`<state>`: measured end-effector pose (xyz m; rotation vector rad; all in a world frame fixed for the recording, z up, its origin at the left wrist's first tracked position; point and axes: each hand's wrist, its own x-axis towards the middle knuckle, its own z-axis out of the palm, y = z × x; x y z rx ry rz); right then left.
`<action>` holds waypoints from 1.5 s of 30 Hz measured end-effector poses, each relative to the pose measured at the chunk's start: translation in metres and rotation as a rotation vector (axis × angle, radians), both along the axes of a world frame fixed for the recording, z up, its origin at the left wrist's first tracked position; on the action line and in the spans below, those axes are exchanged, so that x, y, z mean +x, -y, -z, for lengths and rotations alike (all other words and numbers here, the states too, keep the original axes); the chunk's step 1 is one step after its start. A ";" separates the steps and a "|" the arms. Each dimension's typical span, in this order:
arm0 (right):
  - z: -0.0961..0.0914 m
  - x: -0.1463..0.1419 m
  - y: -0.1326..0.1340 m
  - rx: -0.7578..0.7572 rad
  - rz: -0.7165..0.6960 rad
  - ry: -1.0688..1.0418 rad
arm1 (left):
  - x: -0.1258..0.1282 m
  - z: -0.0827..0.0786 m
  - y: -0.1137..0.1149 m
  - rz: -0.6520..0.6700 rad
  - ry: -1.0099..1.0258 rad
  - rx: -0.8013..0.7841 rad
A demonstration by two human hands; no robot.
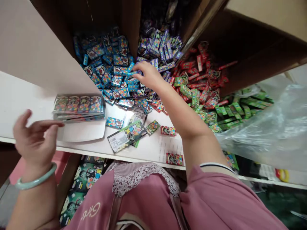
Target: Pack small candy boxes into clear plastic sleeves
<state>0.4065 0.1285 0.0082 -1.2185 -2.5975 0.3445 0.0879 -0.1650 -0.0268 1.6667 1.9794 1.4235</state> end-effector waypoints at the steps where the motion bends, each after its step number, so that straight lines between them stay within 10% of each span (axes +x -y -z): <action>1: 0.003 0.018 0.014 -0.045 0.060 0.019 | 0.016 0.003 0.005 0.033 -0.038 0.035; 8: 0.050 0.058 0.097 -0.198 0.379 0.347 | 0.125 0.049 -0.018 0.625 -0.308 -0.200; 14: 0.062 0.048 0.100 -0.164 0.389 0.279 | 0.175 0.079 -0.040 0.614 -0.417 -0.230; 21: 0.069 0.047 0.101 -0.165 0.377 0.212 | 0.180 0.076 -0.043 0.561 -0.185 -0.189; 28: 0.068 0.087 0.137 -0.979 0.036 -0.680 | 0.187 0.061 -0.048 0.435 0.474 -0.248; 32: 0.087 0.091 0.178 -1.222 -0.059 -0.851 | 0.208 0.054 -0.052 0.464 0.820 -0.330; 39: 0.069 0.091 0.208 -0.378 -0.105 -0.526 | 0.216 0.054 -0.038 0.404 0.892 -0.363; 45: 0.055 0.107 0.205 -0.124 -0.230 -0.204 | 0.194 0.065 -0.032 0.446 0.527 -0.313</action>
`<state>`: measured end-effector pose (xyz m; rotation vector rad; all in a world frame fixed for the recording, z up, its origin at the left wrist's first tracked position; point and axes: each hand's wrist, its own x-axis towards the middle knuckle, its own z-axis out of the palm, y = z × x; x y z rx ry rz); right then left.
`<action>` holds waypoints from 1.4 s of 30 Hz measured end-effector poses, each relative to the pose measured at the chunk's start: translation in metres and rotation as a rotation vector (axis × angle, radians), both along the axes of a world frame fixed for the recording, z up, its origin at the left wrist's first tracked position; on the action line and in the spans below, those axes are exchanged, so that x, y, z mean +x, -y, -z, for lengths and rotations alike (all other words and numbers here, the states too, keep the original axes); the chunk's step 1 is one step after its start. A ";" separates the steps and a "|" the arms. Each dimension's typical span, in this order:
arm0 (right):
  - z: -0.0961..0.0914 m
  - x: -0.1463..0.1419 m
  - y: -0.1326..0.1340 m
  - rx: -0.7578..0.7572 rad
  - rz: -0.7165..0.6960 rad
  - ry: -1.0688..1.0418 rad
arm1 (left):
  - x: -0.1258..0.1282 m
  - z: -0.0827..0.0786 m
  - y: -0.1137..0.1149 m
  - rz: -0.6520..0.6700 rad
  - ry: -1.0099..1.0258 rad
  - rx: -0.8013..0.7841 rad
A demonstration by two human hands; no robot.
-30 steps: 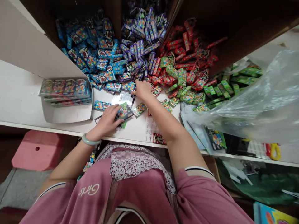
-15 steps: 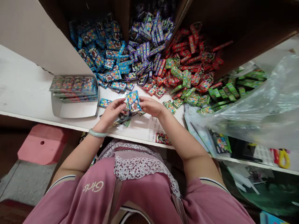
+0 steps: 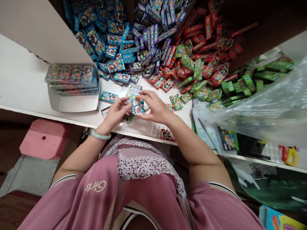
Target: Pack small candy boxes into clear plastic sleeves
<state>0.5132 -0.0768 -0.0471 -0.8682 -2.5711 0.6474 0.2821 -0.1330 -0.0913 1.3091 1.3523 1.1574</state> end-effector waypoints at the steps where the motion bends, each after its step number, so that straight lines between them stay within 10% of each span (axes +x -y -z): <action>1: 0.001 0.008 -0.003 0.022 0.053 -0.003 | -0.008 0.001 0.000 0.001 -0.156 0.076; 9: 0.025 0.029 -0.016 0.097 0.270 -0.002 | -0.019 0.011 -0.008 0.266 -1.002 0.183; 42: 0.014 0.032 -0.007 -0.019 -0.152 0.033 | -0.040 0.005 0.008 0.459 -0.761 0.445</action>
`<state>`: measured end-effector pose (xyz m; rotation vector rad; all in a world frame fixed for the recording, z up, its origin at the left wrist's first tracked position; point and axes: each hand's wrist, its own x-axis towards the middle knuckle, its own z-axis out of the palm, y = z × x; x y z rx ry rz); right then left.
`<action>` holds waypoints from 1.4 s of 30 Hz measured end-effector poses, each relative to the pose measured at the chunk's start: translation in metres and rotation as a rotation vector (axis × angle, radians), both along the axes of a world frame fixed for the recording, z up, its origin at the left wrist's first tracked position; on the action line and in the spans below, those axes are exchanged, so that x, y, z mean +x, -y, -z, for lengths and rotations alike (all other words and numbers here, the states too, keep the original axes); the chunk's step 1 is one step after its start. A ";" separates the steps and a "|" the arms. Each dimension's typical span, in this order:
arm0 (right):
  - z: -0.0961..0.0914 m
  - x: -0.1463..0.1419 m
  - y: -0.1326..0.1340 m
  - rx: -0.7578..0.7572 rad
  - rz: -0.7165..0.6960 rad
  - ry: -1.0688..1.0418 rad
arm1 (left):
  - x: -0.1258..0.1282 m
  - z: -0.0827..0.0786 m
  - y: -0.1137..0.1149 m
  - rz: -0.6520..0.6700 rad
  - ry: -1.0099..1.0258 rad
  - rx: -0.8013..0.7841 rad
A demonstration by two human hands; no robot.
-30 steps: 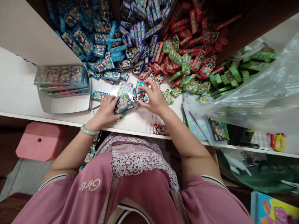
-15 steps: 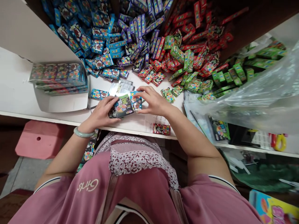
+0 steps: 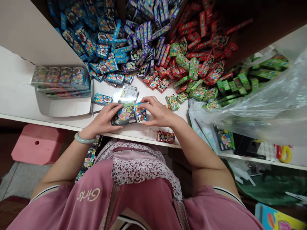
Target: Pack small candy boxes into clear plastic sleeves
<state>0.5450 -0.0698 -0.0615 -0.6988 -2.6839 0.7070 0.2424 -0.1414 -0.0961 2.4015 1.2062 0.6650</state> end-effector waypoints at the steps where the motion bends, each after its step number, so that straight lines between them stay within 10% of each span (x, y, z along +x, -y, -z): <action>1: 0.001 -0.001 0.000 -0.025 -0.035 0.008 | 0.001 0.001 0.000 0.024 -0.001 0.016; 6: 0.009 -0.004 -0.006 -0.172 -0.087 -0.041 | 0.003 0.005 0.000 0.041 0.032 0.089; 12: 0.024 -0.011 0.013 -0.298 0.269 -0.251 | 0.006 0.011 0.000 -0.098 0.031 0.167; 17: 0.031 -0.032 0.036 -0.525 0.303 -0.367 | 0.013 0.015 -0.001 -0.207 0.044 0.198; 27: -0.067 -0.040 -0.001 0.020 0.180 -0.300 | 0.040 -0.017 -0.021 -0.252 0.720 0.072; 34: -0.046 -0.055 0.006 0.063 0.246 -0.240 | 0.063 0.008 0.000 -0.248 0.937 0.083; 42: -0.046 -0.047 0.015 0.092 0.159 -0.288 | 0.043 -0.004 -0.002 -0.113 0.792 0.005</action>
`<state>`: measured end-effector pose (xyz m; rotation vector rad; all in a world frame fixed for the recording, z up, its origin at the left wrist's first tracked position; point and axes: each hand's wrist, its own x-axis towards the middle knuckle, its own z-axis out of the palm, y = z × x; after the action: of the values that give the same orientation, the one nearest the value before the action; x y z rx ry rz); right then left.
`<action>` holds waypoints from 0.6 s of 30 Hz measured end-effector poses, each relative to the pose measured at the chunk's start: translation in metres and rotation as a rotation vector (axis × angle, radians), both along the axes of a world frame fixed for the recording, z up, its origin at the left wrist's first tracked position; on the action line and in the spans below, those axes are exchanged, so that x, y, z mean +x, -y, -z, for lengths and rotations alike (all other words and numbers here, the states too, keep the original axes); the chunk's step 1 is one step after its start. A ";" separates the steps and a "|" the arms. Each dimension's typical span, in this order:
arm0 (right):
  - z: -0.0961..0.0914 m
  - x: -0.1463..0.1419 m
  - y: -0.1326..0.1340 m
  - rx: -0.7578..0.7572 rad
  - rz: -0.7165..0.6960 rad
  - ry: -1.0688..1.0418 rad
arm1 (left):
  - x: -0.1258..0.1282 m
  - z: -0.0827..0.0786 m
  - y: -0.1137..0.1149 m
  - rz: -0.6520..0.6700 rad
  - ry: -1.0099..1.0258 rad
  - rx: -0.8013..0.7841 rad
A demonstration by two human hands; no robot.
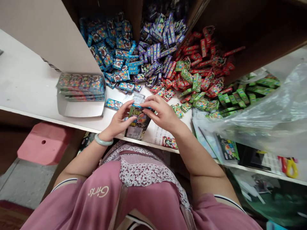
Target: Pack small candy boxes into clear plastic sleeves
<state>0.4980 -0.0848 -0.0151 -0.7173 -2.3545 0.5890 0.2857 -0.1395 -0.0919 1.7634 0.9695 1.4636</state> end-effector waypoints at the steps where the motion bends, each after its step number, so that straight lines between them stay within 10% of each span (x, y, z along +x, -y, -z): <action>1: 0.001 0.000 0.001 -0.002 0.004 -0.006 | -0.003 -0.003 -0.002 0.016 -0.024 -0.011; 9: 0.007 0.003 0.007 -0.037 0.100 -0.017 | -0.014 -0.022 -0.009 0.070 -0.166 -0.116; 18: 0.051 -0.003 0.038 -0.275 0.423 -0.505 | -0.017 -0.019 -0.006 0.019 -0.241 -0.052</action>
<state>0.4955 -0.1230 -0.0660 -1.0169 -1.6164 0.7991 0.2685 -0.1332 -0.0732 1.9362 1.0971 1.2217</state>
